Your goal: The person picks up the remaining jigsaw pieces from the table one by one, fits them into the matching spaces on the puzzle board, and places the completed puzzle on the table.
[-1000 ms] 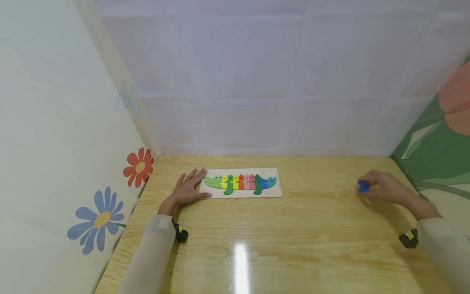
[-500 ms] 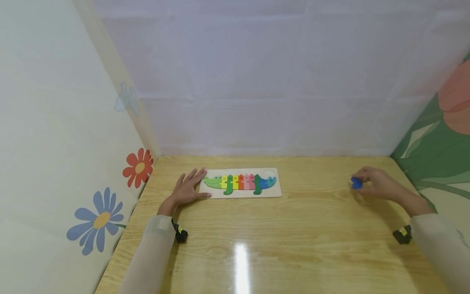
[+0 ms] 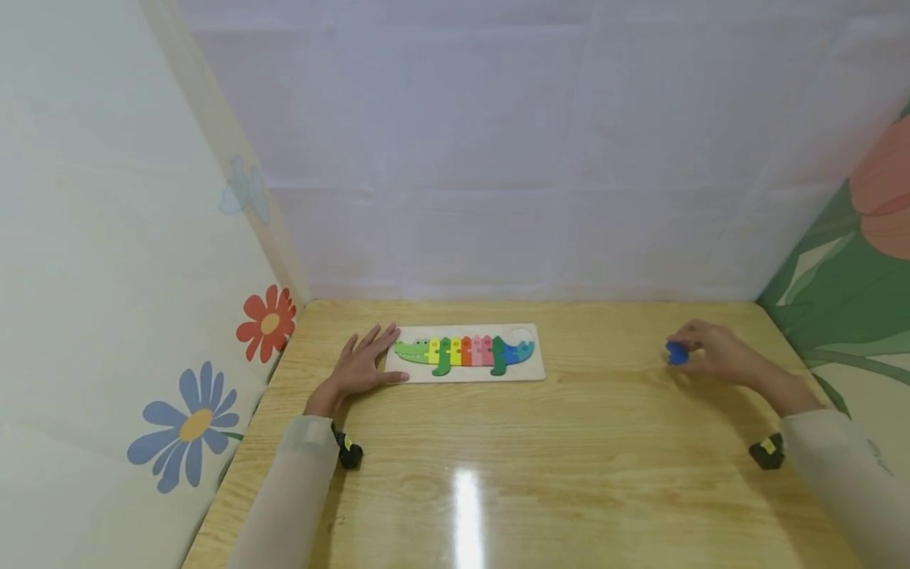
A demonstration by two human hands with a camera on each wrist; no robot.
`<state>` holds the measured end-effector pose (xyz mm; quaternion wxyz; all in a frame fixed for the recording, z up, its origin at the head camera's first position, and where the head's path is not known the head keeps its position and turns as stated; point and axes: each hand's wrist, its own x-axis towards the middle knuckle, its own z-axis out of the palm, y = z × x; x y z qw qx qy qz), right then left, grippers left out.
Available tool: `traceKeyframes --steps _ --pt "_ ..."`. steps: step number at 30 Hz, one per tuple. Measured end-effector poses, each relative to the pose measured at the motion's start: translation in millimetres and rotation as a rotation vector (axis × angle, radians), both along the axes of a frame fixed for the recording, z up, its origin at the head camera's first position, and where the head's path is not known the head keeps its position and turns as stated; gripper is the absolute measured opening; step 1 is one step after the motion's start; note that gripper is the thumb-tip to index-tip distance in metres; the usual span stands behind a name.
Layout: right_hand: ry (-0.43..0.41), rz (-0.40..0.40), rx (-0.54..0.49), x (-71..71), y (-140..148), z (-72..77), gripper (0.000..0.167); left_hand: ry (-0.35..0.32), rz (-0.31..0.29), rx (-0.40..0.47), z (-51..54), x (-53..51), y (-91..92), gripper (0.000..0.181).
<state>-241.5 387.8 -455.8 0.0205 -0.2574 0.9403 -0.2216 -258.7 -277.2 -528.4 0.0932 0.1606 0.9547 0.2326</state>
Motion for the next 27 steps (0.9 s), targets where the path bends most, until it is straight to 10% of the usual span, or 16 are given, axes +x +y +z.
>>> traceKeyframes --steps 27 --pt "0.09 0.169 0.044 -12.1 -37 16.3 0.045 0.011 0.004 0.027 3.6 3.1 1.8 0.104"
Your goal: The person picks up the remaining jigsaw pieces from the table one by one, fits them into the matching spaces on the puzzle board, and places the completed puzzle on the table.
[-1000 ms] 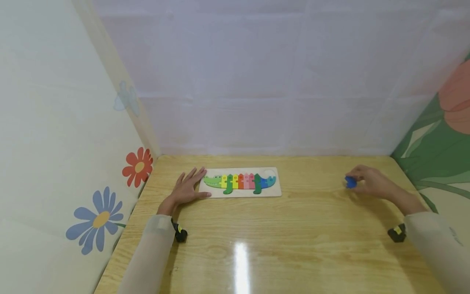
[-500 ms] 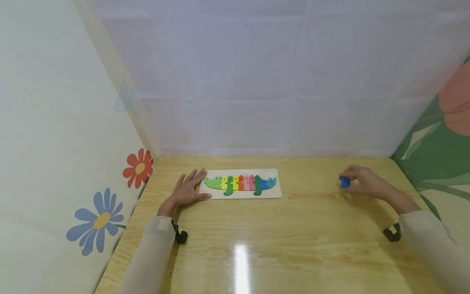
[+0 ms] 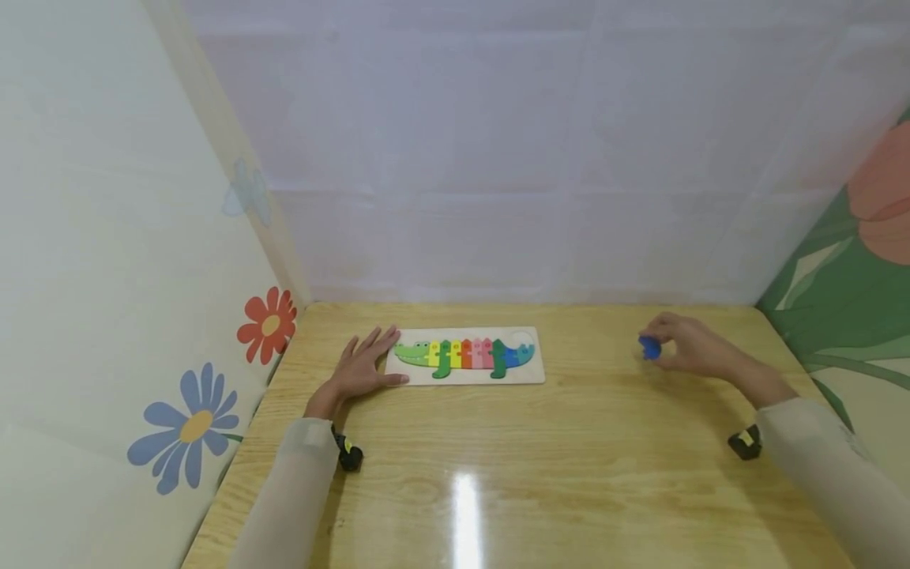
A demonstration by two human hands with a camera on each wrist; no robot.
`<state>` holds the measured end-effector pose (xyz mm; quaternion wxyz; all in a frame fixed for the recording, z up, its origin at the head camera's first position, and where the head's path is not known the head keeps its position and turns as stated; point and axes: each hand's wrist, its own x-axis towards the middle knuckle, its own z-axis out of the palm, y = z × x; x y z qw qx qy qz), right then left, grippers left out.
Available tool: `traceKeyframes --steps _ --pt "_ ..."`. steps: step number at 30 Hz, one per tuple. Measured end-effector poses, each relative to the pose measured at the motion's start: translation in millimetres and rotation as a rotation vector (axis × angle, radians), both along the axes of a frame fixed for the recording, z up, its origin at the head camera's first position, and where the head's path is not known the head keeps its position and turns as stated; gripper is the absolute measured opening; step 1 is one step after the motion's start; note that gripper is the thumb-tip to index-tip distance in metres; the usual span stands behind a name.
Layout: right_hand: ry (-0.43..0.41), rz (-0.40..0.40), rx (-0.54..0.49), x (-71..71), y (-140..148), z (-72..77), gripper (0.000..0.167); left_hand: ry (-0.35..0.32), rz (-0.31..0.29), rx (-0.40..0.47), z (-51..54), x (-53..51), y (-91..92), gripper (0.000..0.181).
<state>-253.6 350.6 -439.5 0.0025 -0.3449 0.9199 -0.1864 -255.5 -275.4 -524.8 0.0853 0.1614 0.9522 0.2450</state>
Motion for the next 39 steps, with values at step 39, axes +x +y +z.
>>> traceKeyframes --steps 39 --pt "0.04 0.133 -0.09 -22.7 -61 -6.4 0.042 0.002 0.0 -0.012 -1.7 0.8 -1.3 0.103"
